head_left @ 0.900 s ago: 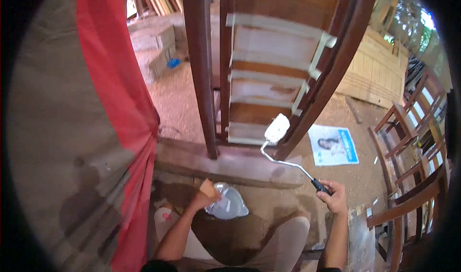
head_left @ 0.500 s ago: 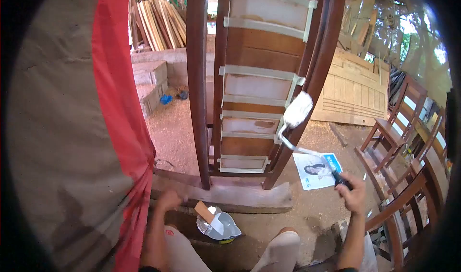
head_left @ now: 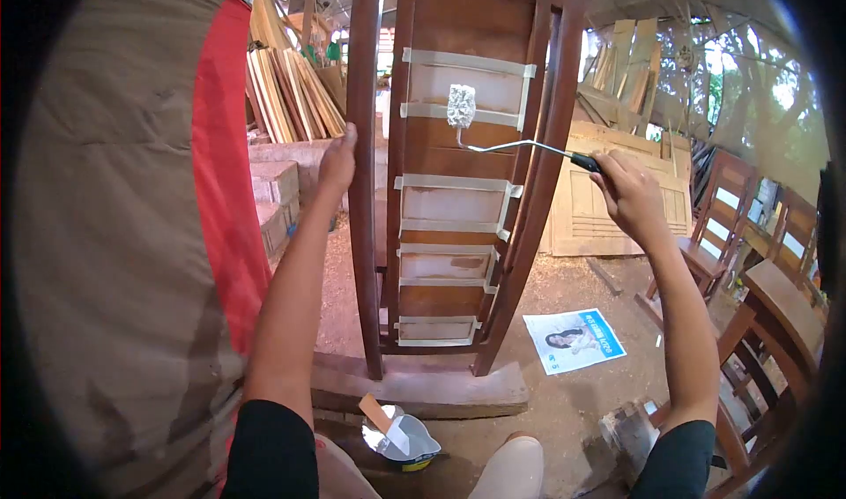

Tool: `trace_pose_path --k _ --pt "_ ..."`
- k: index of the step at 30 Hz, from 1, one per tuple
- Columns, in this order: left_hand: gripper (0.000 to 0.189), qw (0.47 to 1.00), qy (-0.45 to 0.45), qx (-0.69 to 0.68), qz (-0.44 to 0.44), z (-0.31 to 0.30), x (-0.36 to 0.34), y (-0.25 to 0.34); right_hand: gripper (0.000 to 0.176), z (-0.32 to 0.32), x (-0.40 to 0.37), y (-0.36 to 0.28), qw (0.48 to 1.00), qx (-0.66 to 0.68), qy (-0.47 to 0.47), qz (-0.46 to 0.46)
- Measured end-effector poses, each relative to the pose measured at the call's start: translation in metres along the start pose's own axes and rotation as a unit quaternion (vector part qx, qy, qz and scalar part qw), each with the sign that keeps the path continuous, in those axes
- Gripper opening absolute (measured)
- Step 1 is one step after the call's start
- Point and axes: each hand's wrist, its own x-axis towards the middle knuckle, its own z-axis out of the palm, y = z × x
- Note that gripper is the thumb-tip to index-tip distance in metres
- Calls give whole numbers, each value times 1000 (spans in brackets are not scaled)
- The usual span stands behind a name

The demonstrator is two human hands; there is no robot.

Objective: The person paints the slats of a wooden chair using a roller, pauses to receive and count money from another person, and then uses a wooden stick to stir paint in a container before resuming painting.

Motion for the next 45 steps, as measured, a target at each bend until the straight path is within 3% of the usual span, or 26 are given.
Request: trace_pose_path --k 2,6,9,15,24,31,37,40,45 --pt "74 994 -3 102 -48 5 -38 50 29 6 6 3 999 -12 29 -11" --pt "68 980 -48 190 23 6 -48 33 33 15 11 16 1000 -10 12 19" --pt "61 979 -22 204 -8 9 -60 46 33 20 17 27 1000 -11 16 8" --pt "55 977 5 213 -10 12 -64 40 34 10 24 34 999 -35 -25 26" --pt "50 987 5 163 17 16 -56 18 39 16 45 20 999 -44 -7 -11" --pt "50 980 23 196 -6 16 -70 42 41 17 66 -4 996 -73 -58 12" --pt "51 982 25 187 2 16 -65 32 36 5 35 26 998 -58 -25 32" --pt "51 980 26 196 -11 16 -68 40 35 -10 25 27 993 -89 -55 55" --pt "52 983 21 180 -25 16 -73 50 35 3 41 18 996 -92 -6 -5"
